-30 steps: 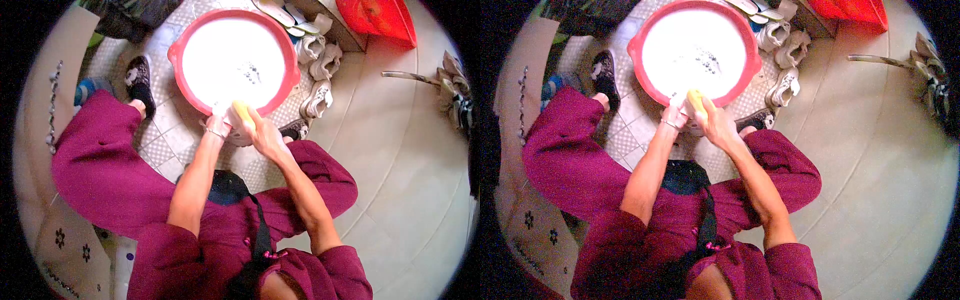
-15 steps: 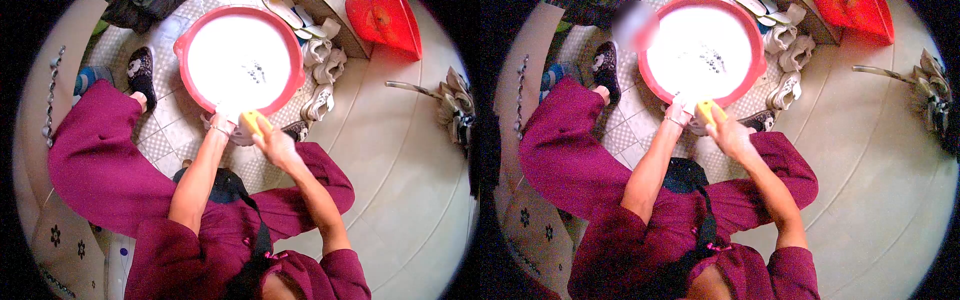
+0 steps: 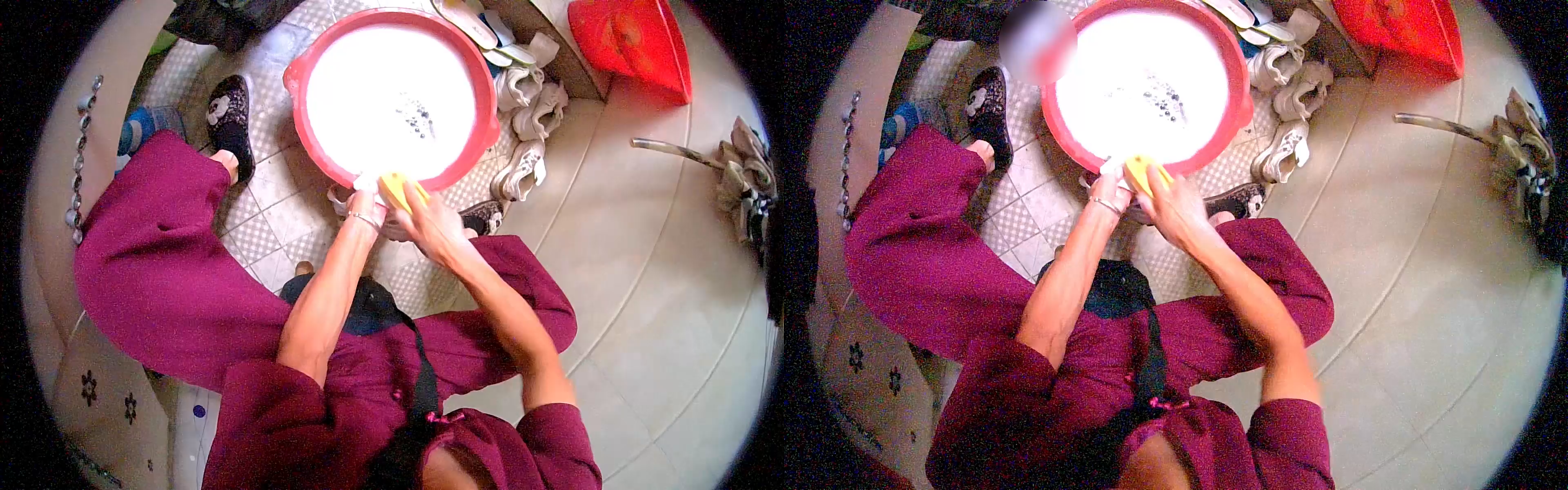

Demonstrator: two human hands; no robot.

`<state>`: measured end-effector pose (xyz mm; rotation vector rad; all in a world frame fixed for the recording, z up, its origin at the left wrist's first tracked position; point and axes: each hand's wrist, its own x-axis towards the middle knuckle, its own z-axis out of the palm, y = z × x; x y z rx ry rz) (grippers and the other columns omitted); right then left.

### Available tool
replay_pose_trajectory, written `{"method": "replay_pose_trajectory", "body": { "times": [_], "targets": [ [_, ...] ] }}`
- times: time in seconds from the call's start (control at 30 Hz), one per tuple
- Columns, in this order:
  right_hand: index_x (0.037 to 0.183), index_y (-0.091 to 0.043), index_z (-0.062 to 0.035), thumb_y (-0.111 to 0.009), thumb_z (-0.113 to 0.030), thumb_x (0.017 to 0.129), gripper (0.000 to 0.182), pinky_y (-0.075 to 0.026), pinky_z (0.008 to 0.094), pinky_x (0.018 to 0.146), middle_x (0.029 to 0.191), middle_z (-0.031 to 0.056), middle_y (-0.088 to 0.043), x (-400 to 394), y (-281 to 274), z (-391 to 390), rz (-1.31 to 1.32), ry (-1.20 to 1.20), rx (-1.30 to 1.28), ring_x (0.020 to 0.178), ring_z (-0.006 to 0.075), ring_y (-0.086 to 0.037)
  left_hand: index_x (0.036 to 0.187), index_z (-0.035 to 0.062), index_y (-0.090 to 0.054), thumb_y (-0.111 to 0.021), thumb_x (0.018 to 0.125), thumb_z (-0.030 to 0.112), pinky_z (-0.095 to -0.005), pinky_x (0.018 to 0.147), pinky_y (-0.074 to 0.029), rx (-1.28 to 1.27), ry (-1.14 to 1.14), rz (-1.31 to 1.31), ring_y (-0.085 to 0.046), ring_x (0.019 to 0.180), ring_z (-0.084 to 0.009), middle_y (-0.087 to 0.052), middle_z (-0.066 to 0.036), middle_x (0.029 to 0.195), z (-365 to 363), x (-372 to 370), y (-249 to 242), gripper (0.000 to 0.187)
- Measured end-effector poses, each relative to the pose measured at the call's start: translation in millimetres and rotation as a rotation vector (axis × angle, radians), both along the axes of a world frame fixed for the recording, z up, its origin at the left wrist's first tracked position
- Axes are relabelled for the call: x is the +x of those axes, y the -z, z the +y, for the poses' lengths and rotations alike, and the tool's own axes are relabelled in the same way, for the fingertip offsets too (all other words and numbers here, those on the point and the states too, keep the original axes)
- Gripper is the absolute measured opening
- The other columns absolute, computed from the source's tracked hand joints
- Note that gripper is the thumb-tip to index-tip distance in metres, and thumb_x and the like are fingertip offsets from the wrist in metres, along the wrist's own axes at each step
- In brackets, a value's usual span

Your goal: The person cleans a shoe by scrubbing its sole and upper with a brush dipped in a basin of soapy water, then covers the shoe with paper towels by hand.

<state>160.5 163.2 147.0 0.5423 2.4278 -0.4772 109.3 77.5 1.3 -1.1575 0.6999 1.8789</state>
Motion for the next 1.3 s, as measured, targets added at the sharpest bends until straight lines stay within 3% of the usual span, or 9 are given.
{"method": "replay_pose_trajectory", "body": {
  "times": [0.2, 0.37, 0.43, 0.47, 0.5, 0.63, 0.8, 1.07, 1.3],
  "targets": [
    [0.124, -0.038, -0.0122, -0.045, -0.038, 0.084, 0.049, -0.045, 0.0467, 0.069, 0.075, 0.027, -0.058, -70.0, 82.9, 37.8, 0.096, 0.083, -0.115, 0.079, 0.0383, -0.059, 0.115, 0.0022, -0.044, -0.039, 0.086, 0.0, -0.0455, 0.086, -0.045, 0.023, 0.005, -0.041, -0.052, 0.102, -0.0285, -0.051, -0.014, 0.112, -5.3, -2.5, -2.3, 0.031],
    [0.123, -0.04, -0.0116, -0.043, -0.04, 0.084, 0.048, -0.047, 0.044, 0.065, 0.089, 0.0246, -0.058, -50.6, 122.7, 87.5, 0.154, 0.403, 0.157, 0.081, 0.0331, -0.06, 0.119, 0.0006, -0.04, -0.029, 0.091, 0.008, -0.0475, 0.092, -0.04, 0.084, 0.032, -0.131, -0.048, 0.107, -0.0316, -0.048, -0.016, 0.116, -3.2, -17.6, -16.5, 0.032],
    [0.124, -0.039, -0.0106, -0.043, -0.039, 0.084, 0.049, -0.046, 0.0423, 0.066, 0.089, 0.0254, -0.058, -31.4, 137.9, 96.2, 0.135, 0.138, -0.38, 0.082, 0.0326, -0.06, 0.118, 0.0, -0.041, -0.028, 0.091, 0.01, -0.0474, 0.091, -0.041, 0.13, 0.044, -0.127, -0.049, 0.105, -0.0317, -0.049, -0.016, 0.115, -5.1, -17.8, -18.3, 0.031],
    [0.126, -0.038, -0.0099, -0.044, -0.04, 0.084, 0.052, -0.045, 0.0407, 0.072, 0.092, 0.0262, -0.058, -42.9, 72.4, 77.5, -0.087, 0.348, -0.503, 0.087, 0.0352, -0.059, 0.118, 0.0002, -0.041, -0.027, 0.091, 0.011, -0.0465, 0.091, -0.041, 0.09, 0.05, -0.129, -0.05, 0.105, -0.0312, -0.049, -0.016, 0.116, -3.5, -19.9, -27.0, 0.032],
    [0.125, -0.038, -0.0083, -0.045, -0.04, 0.084, 0.053, -0.044, 0.0407, 0.074, 0.087, 0.0256, -0.059, -24.3, 54.3, 66.1, 0.296, 0.261, -0.453, 0.086, 0.0374, -0.058, 0.118, 0.0004, -0.042, -0.026, 0.092, 0.012, -0.0455, 0.09, -0.042, 0.054, 0.052, -0.132, -0.051, 0.104, -0.0308, -0.049, -0.016, 0.116, 0.1, -21.3, -30.4, 0.032],
    [0.13, -0.031, -0.0096, -0.042, -0.036, 0.086, 0.052, -0.044, 0.0446, 0.076, 0.09, 0.0301, -0.055, 5.2, -19.1, 23.8, -0.148, 0.061, -0.227, 0.091, 0.0374, -0.056, 0.117, -0.0007, -0.043, -0.028, 0.092, 0.013, -0.042, 0.092, -0.041, 0.21, 0.119, -0.025, -0.051, 0.104, -0.0283, -0.05, -0.015, 0.116, -3.2, -23.2, -34.1, 0.032],
    [0.124, -0.035, -0.0089, -0.043, -0.039, 0.085, 0.05, -0.046, 0.0499, 0.066, 0.085, 0.0287, -0.054, -27.8, 71.0, 7.3, 0.05, 0.104, -0.132, 0.072, 0.0458, -0.056, 0.114, 0.0036, -0.045, -0.035, 0.091, 0.014, -0.0386, 0.089, -0.044, -0.012, 0.117, 0.068, -0.052, 0.102, -0.0232, -0.052, -0.011, 0.111, -2.5, 2.4, -4.4, 0.027],
    [0.128, -0.03, -0.0099, -0.044, -0.035, 0.085, 0.052, -0.043, 0.0508, 0.068, 0.084, 0.0281, -0.054, 6.0, -22.8, 14.8, -0.025, -0.018, -0.154, 0.081, 0.0457, -0.053, 0.12, 0.0052, -0.041, -0.033, 0.092, 0.021, -0.0382, 0.089, -0.044, 0.141, 0.078, 0.027, -0.05, 0.104, -0.024, -0.05, -0.011, 0.116, -0.6, -3.1, -15.7, 0.033],
    [0.124, -0.035, -0.0076, -0.041, -0.039, 0.085, 0.051, -0.045, 0.0493, 0.065, 0.077, 0.0284, -0.056, -35.5, 62.3, 19.1, 0.039, 0.191, -0.188, 0.075, 0.0431, -0.057, 0.121, 0.005, -0.04, -0.033, 0.092, 0.018, -0.0378, 0.094, -0.041, 0.101, 0.06, 0.08, -0.048, 0.107, -0.0237, -0.047, -0.01, 0.12, 3.7, -11.3, -14.8, 0.032]
  ]
}}
